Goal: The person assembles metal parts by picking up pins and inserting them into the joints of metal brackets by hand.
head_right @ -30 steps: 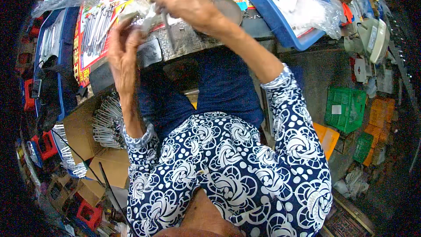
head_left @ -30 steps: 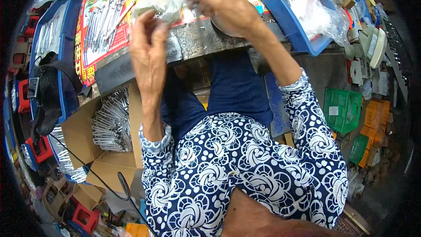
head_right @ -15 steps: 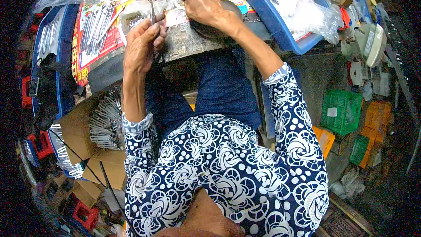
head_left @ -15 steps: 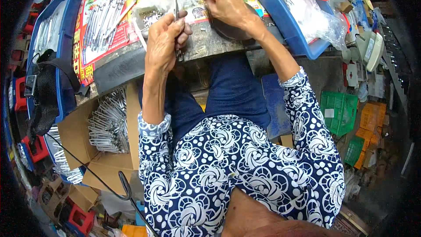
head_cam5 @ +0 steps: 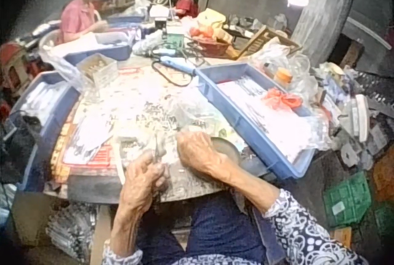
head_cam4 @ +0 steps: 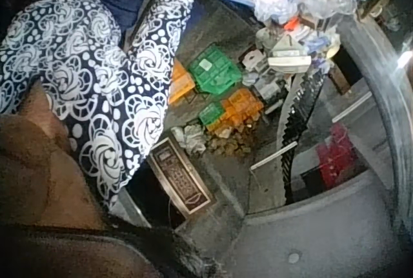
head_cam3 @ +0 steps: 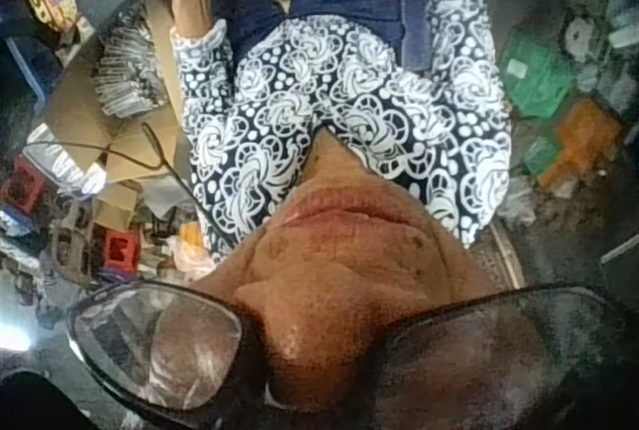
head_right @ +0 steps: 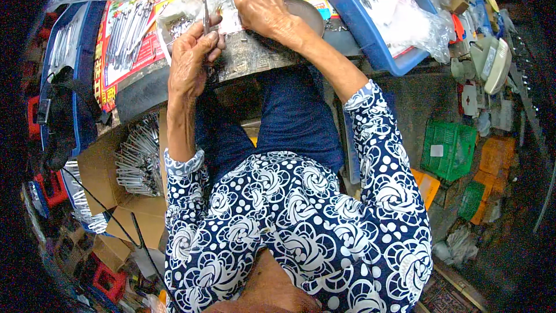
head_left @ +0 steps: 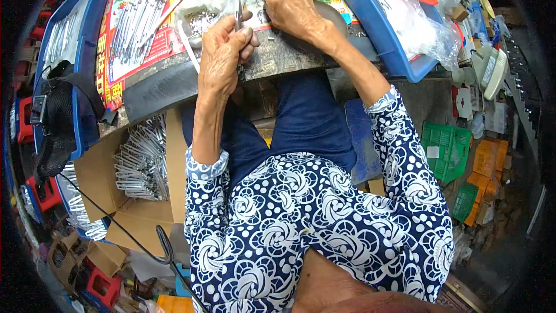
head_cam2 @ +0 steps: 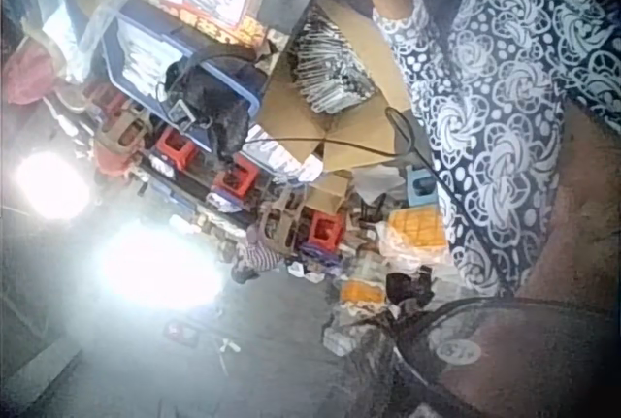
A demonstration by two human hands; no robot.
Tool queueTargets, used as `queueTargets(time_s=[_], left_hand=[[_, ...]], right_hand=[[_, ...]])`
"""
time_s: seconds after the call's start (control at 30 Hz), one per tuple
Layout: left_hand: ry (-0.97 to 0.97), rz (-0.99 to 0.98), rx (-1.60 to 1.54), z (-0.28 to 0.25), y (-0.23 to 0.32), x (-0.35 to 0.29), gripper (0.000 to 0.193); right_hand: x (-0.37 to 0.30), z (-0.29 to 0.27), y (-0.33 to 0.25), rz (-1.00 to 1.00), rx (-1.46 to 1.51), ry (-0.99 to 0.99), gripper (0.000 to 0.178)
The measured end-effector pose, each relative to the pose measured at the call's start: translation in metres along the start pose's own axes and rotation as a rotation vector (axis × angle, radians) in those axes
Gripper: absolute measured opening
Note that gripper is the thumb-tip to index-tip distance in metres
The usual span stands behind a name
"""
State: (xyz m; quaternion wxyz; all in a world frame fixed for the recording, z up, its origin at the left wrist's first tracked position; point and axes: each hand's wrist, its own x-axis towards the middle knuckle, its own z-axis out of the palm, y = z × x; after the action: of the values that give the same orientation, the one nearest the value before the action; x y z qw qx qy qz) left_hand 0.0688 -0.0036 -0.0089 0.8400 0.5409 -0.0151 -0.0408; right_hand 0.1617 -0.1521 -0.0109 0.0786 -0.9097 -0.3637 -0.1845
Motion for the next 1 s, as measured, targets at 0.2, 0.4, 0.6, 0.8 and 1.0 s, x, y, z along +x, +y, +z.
queueTargets(time_s=[0.2,0.4,0.6,0.8,1.0], left_hand=[[0.031,-0.044,-0.019,0.005,0.000,-0.002,0.028],[0.161,-0.040,-0.095,0.019,-0.001,0.003,0.022],[0.180,-0.111,-0.100,0.021,0.000,0.002,0.011],[0.115,-0.150,-0.189,0.023,0.002,0.000,0.008],[0.138,-0.079,-0.130,0.024,-0.001,-0.003,0.009]], right_hand=[[-0.002,0.000,-0.001,-0.015,0.041,0.036,0.011],[-0.011,-0.021,-0.018,-0.043,0.285,0.203,0.008],[-0.025,-0.038,-0.030,-0.156,0.383,0.284,0.009],[-0.032,-0.044,-0.028,-0.204,0.286,0.327,0.012],[-0.025,-0.051,-0.004,-0.107,0.520,0.229,0.010]])
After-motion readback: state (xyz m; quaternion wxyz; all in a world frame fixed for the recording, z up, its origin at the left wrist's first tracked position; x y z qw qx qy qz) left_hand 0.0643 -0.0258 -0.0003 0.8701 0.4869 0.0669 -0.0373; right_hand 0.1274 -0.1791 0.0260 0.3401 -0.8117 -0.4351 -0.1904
